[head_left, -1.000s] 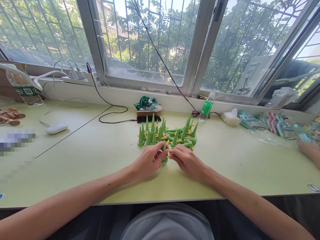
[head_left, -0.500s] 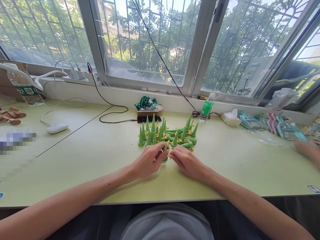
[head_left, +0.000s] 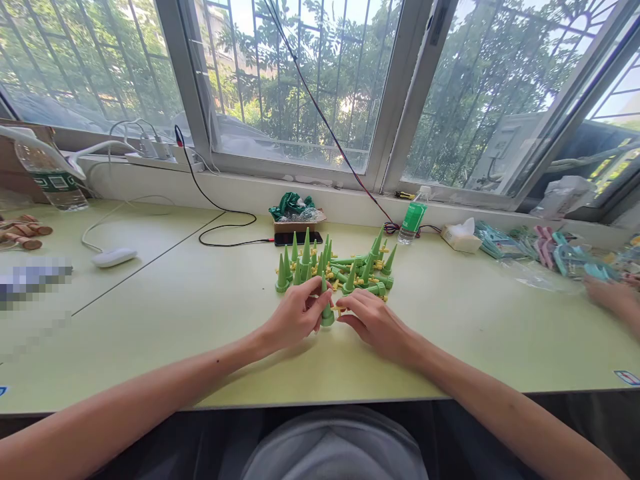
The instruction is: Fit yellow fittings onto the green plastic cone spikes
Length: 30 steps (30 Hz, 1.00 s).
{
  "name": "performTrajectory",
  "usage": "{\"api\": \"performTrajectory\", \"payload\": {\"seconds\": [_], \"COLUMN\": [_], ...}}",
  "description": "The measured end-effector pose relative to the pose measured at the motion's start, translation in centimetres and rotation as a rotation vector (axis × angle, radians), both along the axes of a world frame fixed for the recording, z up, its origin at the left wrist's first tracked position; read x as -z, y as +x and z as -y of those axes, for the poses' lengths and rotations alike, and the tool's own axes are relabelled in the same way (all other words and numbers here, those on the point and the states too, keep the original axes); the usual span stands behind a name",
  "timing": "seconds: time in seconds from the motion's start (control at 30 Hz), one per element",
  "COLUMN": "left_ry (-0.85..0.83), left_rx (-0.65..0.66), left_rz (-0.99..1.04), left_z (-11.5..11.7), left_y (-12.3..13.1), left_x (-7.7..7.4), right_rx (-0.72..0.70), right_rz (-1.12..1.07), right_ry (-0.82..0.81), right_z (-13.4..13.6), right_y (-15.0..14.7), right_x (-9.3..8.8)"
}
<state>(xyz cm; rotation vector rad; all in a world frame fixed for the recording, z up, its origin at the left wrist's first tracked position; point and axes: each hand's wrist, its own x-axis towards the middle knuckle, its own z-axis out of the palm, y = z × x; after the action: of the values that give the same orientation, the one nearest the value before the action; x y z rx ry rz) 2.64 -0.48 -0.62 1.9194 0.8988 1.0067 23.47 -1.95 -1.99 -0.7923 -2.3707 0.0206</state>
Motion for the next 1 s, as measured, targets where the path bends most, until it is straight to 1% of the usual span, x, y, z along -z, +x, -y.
{"api": "performTrajectory", "payload": {"seconds": [0.13, 0.23, 0.3, 0.43, 0.53, 0.73, 1.0], "left_ry": [-0.051, -0.053, -0.014, 0.148, 0.223, 0.267, 0.321], "left_rx": [0.024, 0.029, 0.02, -0.001, 0.018, 0.065, -0.007], "left_rz": [0.021, 0.007, -0.032, -0.169, -0.235, -0.242, -0.204], "left_z": [-0.02, -0.08, -0.05, 0.25, 0.58, 0.8, 0.64], "left_y": [0.0, -0.03, -0.03, 0.0, -0.03, -0.15, -0.07], "left_x": [-0.08, 0.03, 0.14, 0.2, 0.02, -0.14, 0.02], "right_rx": [-0.003, -0.004, -0.002, -0.002, -0.002, 0.007, 0.108], "right_rz": [0.052, 0.09, 0.098, 0.108, 0.104, 0.067, -0.091], "right_ry": [0.04, 0.051, 0.053, 0.063, 0.058, 0.021, -0.025], "right_z": [0.11, 0.09, -0.01, -0.22, -0.31, -0.36, 0.02], "right_y": [-0.06, -0.07, -0.08, -0.17, -0.21, -0.22, -0.32], "right_x": [-0.22, -0.22, -0.12, 0.13, 0.21, 0.42, 0.27]}}
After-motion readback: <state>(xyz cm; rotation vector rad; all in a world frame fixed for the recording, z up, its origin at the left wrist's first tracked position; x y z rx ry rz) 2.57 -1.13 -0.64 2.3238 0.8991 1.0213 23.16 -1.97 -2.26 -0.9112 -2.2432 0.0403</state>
